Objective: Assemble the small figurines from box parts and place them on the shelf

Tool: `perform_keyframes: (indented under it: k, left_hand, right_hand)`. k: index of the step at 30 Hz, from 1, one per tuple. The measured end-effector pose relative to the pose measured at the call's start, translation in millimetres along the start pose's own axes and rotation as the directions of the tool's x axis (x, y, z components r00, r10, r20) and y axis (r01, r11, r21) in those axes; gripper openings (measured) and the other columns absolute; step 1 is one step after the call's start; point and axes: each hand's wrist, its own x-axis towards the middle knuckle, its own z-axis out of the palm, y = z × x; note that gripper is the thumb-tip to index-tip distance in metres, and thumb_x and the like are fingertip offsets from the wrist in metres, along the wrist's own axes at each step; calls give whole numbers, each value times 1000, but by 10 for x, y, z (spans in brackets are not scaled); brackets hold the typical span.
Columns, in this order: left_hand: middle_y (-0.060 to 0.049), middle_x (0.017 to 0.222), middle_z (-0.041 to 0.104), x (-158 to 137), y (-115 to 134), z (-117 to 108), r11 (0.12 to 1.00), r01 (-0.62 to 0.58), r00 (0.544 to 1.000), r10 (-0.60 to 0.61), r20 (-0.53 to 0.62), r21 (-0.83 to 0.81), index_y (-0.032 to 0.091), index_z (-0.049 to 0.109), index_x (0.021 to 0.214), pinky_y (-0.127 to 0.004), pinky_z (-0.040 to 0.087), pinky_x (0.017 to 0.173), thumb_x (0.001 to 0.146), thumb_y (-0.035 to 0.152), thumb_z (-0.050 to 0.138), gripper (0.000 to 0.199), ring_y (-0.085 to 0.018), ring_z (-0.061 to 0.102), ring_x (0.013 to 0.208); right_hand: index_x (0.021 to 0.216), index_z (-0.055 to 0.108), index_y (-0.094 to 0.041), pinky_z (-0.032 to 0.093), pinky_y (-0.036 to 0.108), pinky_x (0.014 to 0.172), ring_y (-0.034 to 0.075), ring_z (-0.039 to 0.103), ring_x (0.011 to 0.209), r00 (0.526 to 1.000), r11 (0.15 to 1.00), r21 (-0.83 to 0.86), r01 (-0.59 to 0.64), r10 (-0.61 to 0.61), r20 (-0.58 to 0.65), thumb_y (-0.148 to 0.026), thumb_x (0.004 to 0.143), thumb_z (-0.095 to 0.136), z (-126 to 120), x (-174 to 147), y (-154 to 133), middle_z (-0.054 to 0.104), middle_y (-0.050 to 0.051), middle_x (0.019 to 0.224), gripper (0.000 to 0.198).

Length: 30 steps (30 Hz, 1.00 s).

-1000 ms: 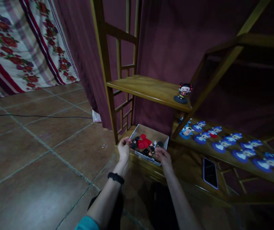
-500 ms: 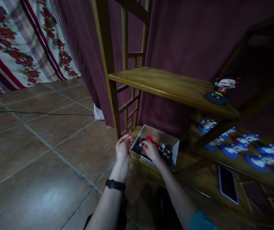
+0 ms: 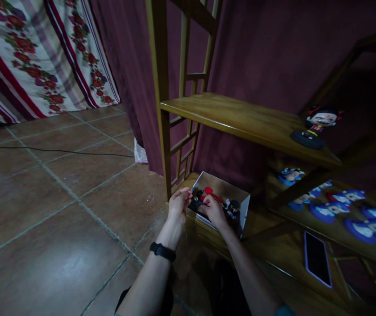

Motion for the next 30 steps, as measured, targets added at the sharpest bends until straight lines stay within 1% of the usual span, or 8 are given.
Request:
perform_keyframes:
  k: [4, 8, 10, 15, 20, 24, 27, 30]
  left_hand:
    - [-3, 61, 61, -37, -190, 52, 975, 145, 988, -152, 27, 171, 12, 61, 77, -17, 40, 45, 61, 11, 62, 16, -7, 54, 49]
    - [-2, 60, 59, -96, -349, 100, 934, 254, 949, -291, 121, 252, 13, 59, 75, -21, 43, 46, 62, 22, 67, 17, -8, 53, 47]
    - [-3, 62, 60, -122, -399, 115, 925, 279, 931, -326, 163, 259, 13, 59, 76, -21, 45, 48, 62, 19, 67, 17, -8, 54, 48]
    - [-6, 75, 63, -122, -423, 116, 938, 242, 952, -279, 128, 247, 13, 60, 83, -21, 46, 51, 62, 8, 65, 22, -11, 59, 58]
    - [-6, 72, 63, -45, -340, 71, 973, 166, 984, -175, 42, 161, 12, 60, 82, -20, 47, 50, 62, 3, 63, 22, -11, 59, 58]
    - [-5, 70, 64, 8, -267, 45, 982, 164, 986, -167, 29, 93, 11, 61, 84, -21, 47, 49, 60, -1, 61, 27, -11, 59, 56]
    - [-6, 68, 64, 28, -252, 49, 982, 171, 984, -174, 38, 75, 10, 62, 83, -20, 47, 48, 60, -2, 60, 26, -11, 59, 54]
    - [-6, 66, 64, 26, -259, 65, 983, 171, 984, -173, 40, 65, 9, 63, 81, -20, 46, 47, 60, -2, 59, 24, -11, 58, 54]
  right_hand:
    - [74, 50, -22, 40, 24, 60, 14, 51, 62, 988, 984, 176, 26, 1, -151, -26, 69, 55, -216, -251, -75, 52, -3, 68, 8]
    - [75, 52, -22, 42, 26, 66, 15, 51, 71, 978, 987, 122, 104, -79, -193, -22, 72, 50, -332, -477, -173, 53, 1, 81, 5]
    - [77, 53, -23, 42, 28, 70, 16, 51, 76, 977, 988, 83, 130, -113, -183, -18, 73, 46, -358, -532, -216, 53, 3, 86, 9]
    - [88, 54, -23, 42, 29, 76, 16, 53, 83, 976, 986, 104, 128, -107, -188, -15, 75, 40, -396, -493, -168, 56, 4, 95, 21]
    - [95, 55, -21, 44, 30, 73, 17, 57, 81, 962, 973, 226, -39, 98, -257, -25, 76, 44, -491, -351, 205, 61, 4, 91, 22]
    - [87, 58, -21, 44, 30, 73, 16, 57, 78, 979, 969, 233, -78, 119, -168, -26, 76, 45, -530, -308, 425, 62, 2, 83, 18]
    - [87, 60, -24, 42, 31, 78, 16, 56, 83, 999, 1000, 16, -26, 26, -25, -19, 74, 48, -499, -318, 421, 60, 1, 89, 19]
    - [94, 60, -28, 38, 30, 83, 17, 53, 94, 992, 980, -194, 53, -30, 119, -16, 70, 56, -432, -327, 366, 57, 2, 100, 27]
